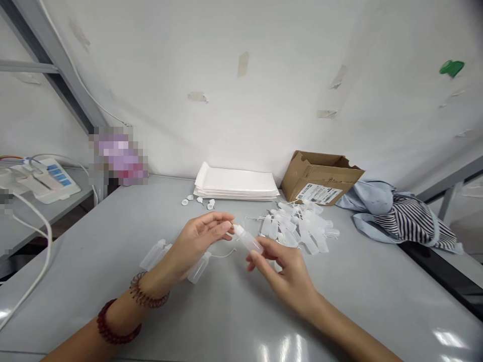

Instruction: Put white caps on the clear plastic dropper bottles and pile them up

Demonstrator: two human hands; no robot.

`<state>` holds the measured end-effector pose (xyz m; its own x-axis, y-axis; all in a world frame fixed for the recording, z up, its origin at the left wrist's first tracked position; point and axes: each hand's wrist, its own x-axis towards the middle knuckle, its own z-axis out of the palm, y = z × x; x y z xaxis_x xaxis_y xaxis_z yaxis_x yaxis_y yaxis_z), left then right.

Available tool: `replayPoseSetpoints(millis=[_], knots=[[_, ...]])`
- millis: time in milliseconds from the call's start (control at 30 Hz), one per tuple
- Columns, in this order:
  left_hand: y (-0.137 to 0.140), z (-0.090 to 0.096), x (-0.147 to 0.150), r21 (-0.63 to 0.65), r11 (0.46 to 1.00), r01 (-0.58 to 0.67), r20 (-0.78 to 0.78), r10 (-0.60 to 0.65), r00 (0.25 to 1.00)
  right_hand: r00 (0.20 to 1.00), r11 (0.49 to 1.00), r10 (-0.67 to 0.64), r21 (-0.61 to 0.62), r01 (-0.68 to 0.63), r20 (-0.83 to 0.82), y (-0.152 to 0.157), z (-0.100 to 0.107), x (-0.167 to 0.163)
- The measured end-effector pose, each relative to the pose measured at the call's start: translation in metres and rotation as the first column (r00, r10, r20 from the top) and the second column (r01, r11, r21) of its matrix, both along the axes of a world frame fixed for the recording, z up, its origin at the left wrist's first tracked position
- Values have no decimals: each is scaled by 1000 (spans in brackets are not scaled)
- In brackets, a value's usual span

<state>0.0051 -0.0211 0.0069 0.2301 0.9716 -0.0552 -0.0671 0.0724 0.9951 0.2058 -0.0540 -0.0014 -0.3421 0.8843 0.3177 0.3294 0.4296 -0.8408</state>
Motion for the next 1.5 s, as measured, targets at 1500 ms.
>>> replayPoseSetpoints(millis=[1500], knots=[[-5, 0, 3, -67, 945, 319, -182, -326, 928, 974, 765, -113, 643, -40, 195, 7, -15, 5]])
